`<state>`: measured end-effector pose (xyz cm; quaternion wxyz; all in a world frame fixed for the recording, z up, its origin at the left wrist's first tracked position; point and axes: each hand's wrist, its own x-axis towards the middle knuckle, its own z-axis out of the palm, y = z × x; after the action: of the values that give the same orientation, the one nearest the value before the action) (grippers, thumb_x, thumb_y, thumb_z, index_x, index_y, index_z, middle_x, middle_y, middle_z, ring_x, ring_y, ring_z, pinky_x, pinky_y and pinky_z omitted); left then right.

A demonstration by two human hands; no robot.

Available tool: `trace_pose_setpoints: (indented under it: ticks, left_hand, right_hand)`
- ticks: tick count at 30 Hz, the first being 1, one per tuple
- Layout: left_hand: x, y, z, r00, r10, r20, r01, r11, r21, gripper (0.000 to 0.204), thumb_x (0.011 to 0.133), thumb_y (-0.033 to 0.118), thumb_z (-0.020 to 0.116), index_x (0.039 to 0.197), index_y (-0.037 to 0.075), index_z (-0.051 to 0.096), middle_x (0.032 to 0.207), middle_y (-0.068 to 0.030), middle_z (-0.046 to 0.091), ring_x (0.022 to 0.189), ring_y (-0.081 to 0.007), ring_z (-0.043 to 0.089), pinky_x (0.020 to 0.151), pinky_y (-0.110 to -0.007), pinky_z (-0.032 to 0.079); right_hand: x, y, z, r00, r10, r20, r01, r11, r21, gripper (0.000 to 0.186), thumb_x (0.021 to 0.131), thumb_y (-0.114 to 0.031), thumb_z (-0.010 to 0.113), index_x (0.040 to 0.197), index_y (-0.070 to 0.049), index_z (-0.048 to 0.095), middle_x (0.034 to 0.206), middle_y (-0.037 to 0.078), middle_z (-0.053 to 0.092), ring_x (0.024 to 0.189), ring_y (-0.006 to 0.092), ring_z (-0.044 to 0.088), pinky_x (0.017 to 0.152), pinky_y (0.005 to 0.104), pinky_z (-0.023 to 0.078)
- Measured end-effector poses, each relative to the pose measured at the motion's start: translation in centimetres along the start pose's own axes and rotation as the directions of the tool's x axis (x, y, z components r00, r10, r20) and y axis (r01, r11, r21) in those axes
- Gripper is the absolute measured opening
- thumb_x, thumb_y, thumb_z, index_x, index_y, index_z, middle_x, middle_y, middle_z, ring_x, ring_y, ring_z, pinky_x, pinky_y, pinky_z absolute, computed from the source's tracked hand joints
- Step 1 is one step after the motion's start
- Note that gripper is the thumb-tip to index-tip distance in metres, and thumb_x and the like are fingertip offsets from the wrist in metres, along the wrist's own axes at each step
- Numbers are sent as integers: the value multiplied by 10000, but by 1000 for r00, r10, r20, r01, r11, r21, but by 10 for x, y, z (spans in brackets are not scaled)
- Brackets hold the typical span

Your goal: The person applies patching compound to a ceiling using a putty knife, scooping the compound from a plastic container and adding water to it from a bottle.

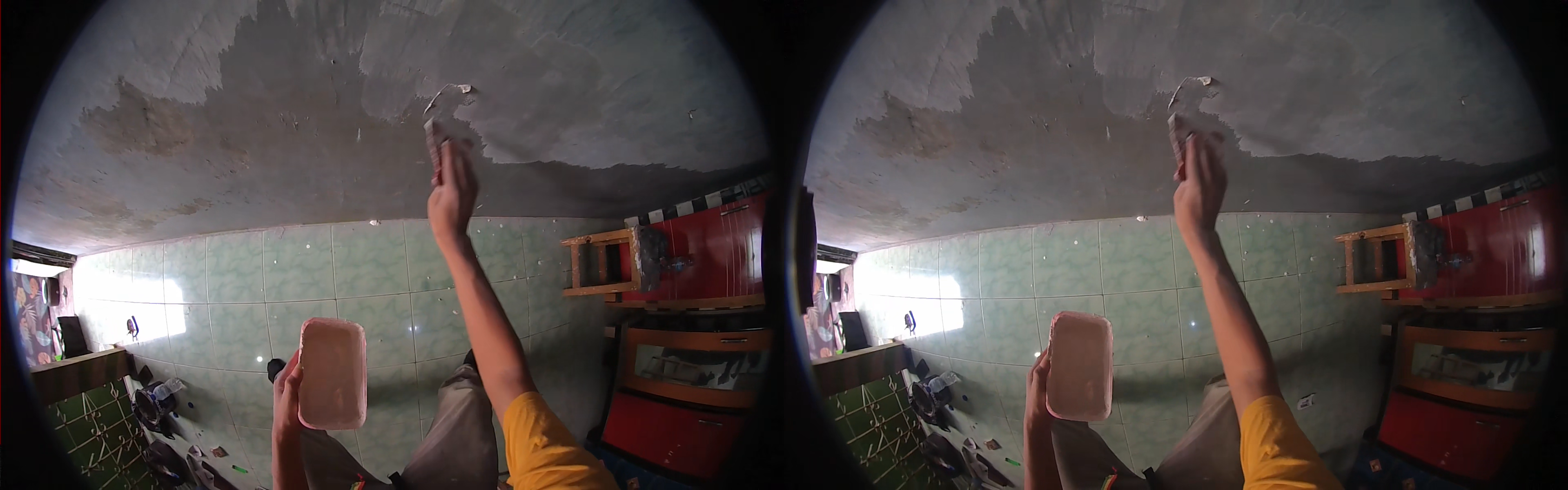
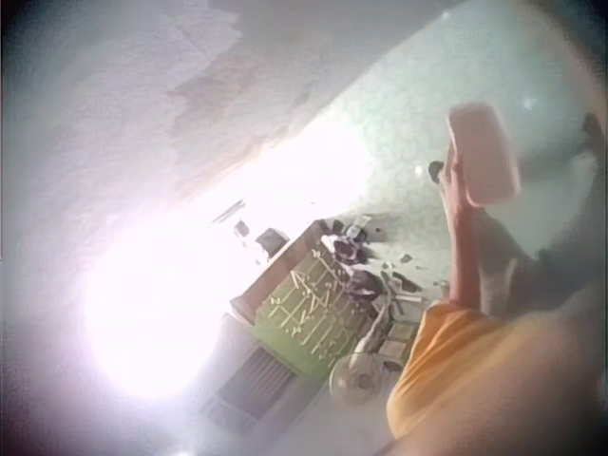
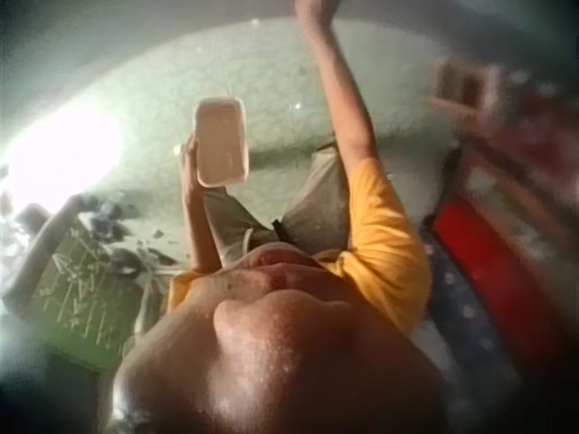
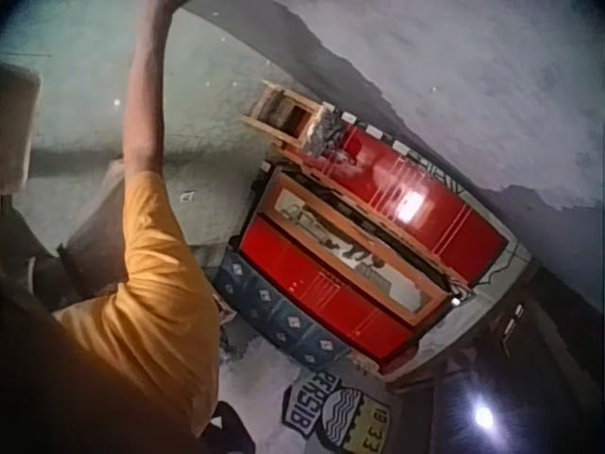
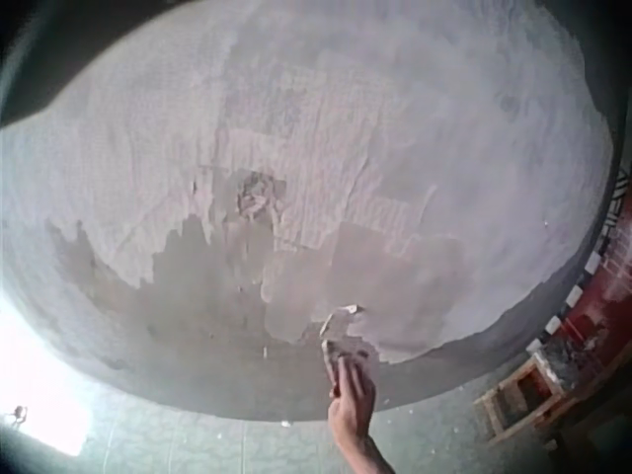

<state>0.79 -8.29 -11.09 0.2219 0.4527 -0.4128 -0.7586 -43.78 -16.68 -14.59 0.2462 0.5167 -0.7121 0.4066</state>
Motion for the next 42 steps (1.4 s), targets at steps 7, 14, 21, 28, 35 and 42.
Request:
trace_pose_setpoints:
  ticks: [7, 14, 21, 28, 35, 42]
  left_hand:
    - [-11, 16, 5, 996, 56, 65, -57, 998, 5, 721, 1017, 469, 554, 1511, -48, 465, 1352, -105, 617, 1219, -181, 573, 1052, -326, 441]
    - [-12, 9, -4, 996, 49, 72, -50, 999, 6, 724, 1023, 460, 547, 1521, -56, 446, 1387, -111, 603, 1266, -188, 556, 1068, -331, 438]
    - [-23, 16, -11, 999, -14, 36, 13, 1000, 5, 718, 1016, 470, 554, 1502, -51, 465, 1365, -105, 612, 1237, -177, 568, 1047, -327, 453]
    - [-24, 29, 2, 999, 16, 52, -14, 999, -35, 726, 1014, 491, 566, 1499, -41, 471, 1357, -104, 612, 1222, -173, 577, 1036, -323, 462]
    - [-4, 77, 33, 999, 17, -43, -21, 993, -117, 733, 1030, 473, 557, 1532, -44, 429, 1431, -128, 570, 1287, -197, 551, 1072, -337, 443]
    - [-6, 117, 76, 985, 145, -89, -162, 962, -219, 684, 1067, 384, 534, 1544, -81, 380, 1490, -161, 528, 1363, -219, 504, 1145, -336, 368]
  right_hand:
    - [67, -11, -6, 990, -106, -91, 73, 949, -307, 601, 906, 29, 597, 1494, 2, 478, 1498, 187, 525, 1382, 410, 487, 1126, 513, 403]
    - [-20, 31, 8, 984, -6, 180, 20, 997, -78, 641, 873, -23, 707, 1480, -27, 501, 1485, 175, 544, 1338, 355, 537, 1102, 483, 434]
    - [101, -46, -29, 981, -163, -102, 140, 968, -206, 649, 885, -5, 668, 1502, -13, 466, 1514, 190, 505, 1368, 392, 504, 1119, 514, 414]
    - [-3, -12, 3, 957, -59, 283, 117, 974, -192, 509, 973, -36, 565, 1476, 10, 500, 1490, 169, 541, 1362, 359, 523, 1122, 478, 413]
    - [-2, -111, -98, 443, 565, 696, -882, 138, 450, 409, 1114, -291, 477, 1387, 8, 536, 1361, 89, 593, 1285, 185, 585, 1044, 366, 507]
    - [-35, -190, -185, 620, 341, 706, -784, 269, 559, 429, 1100, -130, 444, 1495, 39, 450, 1464, 150, 541, 1329, 230, 549, 1077, 396, 495]
